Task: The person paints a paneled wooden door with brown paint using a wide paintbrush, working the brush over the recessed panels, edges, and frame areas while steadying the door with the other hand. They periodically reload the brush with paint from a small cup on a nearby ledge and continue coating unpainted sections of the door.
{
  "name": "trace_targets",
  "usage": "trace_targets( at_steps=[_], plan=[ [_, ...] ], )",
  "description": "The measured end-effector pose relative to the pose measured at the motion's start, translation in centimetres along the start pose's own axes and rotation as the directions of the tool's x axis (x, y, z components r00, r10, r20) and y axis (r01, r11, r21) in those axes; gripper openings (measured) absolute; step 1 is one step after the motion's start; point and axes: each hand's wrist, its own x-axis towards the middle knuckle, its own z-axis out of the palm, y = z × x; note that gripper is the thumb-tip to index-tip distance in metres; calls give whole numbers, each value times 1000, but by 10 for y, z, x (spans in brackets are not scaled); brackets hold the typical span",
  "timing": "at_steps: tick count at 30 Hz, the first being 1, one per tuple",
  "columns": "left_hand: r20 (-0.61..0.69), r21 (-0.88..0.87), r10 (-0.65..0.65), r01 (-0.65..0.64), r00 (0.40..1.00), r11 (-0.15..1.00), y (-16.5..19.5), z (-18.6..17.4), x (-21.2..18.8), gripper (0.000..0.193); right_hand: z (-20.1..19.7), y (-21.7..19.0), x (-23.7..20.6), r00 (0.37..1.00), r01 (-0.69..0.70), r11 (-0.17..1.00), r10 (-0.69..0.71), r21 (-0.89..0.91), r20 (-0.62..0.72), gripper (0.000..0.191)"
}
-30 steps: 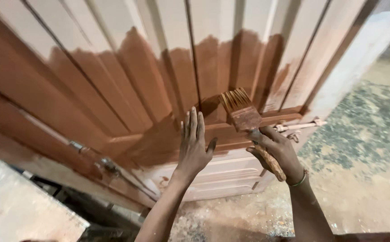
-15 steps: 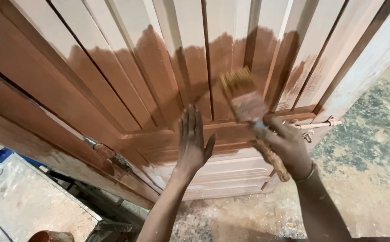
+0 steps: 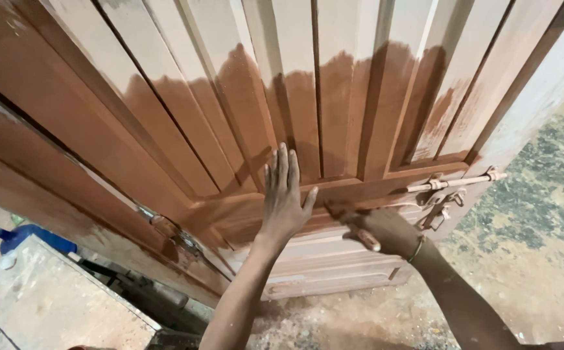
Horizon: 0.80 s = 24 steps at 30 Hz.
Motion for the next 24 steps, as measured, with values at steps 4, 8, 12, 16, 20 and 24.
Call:
trace_targets(
  at_steps=[4, 8, 12, 16, 20, 24],
  plan=[
    [2, 18, -4, 4, 1000, 1000, -11, -11, -1, 93, -49, -6, 17, 988, -112, 978, 90, -179, -125, 38],
    [-38, -24, 14, -15, 999, 1000, -25, -23, -2, 92, -106, -33, 16, 699, 51, 863, -390, -503, -599, 32],
    [-53, 48, 7, -5, 999, 999, -33, -27, -2, 90, -119, -51, 17, 750, 17, 894, -307, -447, -585, 33],
    [-46, 54, -21, 24, 999, 998, -38, -33, -9, 90, -61, -52, 55, 971, -175, 905, 223, -388, 83, 21],
    [-24, 31, -46, 47, 999, 998, -44, -37, -16, 92, -3, -45, 38, 962, 143, 901, -223, -409, -156, 33],
    [-4, 44, -51, 51, 999, 998, -50, -39, -20, 93, -11, -40, 36, 960, 277, 929, -259, -244, 103, 34]
  ],
)
